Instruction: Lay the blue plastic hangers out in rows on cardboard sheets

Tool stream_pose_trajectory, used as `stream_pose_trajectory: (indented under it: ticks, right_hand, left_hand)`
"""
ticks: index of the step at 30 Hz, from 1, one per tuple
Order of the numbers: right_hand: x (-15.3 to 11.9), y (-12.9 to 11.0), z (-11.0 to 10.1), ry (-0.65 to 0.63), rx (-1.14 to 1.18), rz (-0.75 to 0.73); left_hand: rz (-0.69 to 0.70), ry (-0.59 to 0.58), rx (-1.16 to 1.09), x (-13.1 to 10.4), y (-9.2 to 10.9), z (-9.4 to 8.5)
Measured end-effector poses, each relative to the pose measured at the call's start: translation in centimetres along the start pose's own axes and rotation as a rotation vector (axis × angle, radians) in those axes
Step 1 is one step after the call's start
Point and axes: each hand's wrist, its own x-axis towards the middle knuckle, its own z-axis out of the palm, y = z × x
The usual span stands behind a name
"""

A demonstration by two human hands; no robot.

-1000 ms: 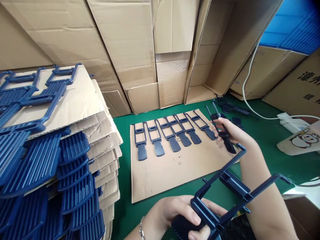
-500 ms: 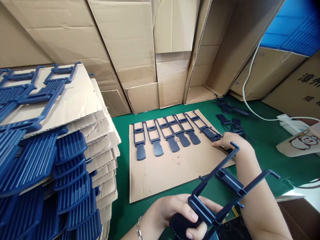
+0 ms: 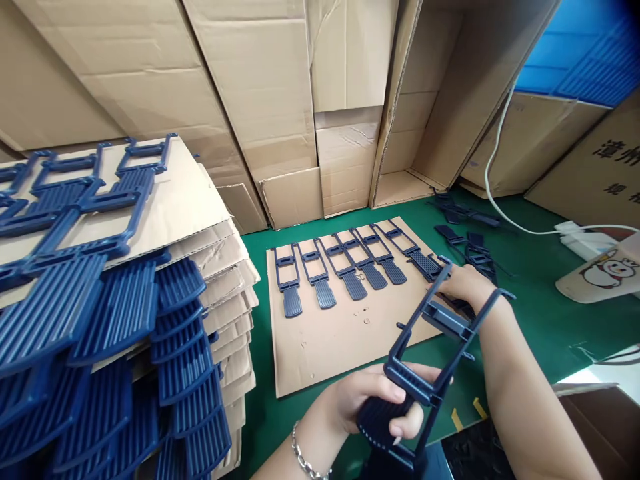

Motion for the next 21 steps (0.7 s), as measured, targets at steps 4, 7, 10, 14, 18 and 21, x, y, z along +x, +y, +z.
stream_pose_trajectory:
  ticks: [4, 7, 10, 14, 18, 21]
  right_hand:
    - [-0.5, -0.3, 0.5, -0.047, -0.119, 0.041]
    - [-0.8, -1.1, 0.4, -0.074, -0.109, 0.042]
    - [-1.0, -1.9, 0.5, -0.067, -0.091, 0.042]
    - [-0.5, -2.5, 0.4, -0.041, -0.120, 0.028]
    - [1.1, -1.1, -1.4, 0.057, -0.052, -0.072]
    - [2.2, 1.7, -2.8, 0.298, -0.017, 0.048]
  left_hand:
    - [0.066, 0.060, -0.142, -0.1, 0.4, -0.2]
    - [0.181, 0.198, -0.271, -0.1, 0.5, -0.4]
    - [0.285, 0.364, -0.327, 0.1, 0.6, -0.8]
    - [0.296, 0.453, -0.280, 0.2, 0.5, -0.9]
    - [0.304, 0.463, -0.243, 0.1, 0.6, -0.7]
    - [0.313, 0.437, -0.237, -0.1, 1.1, -0.9]
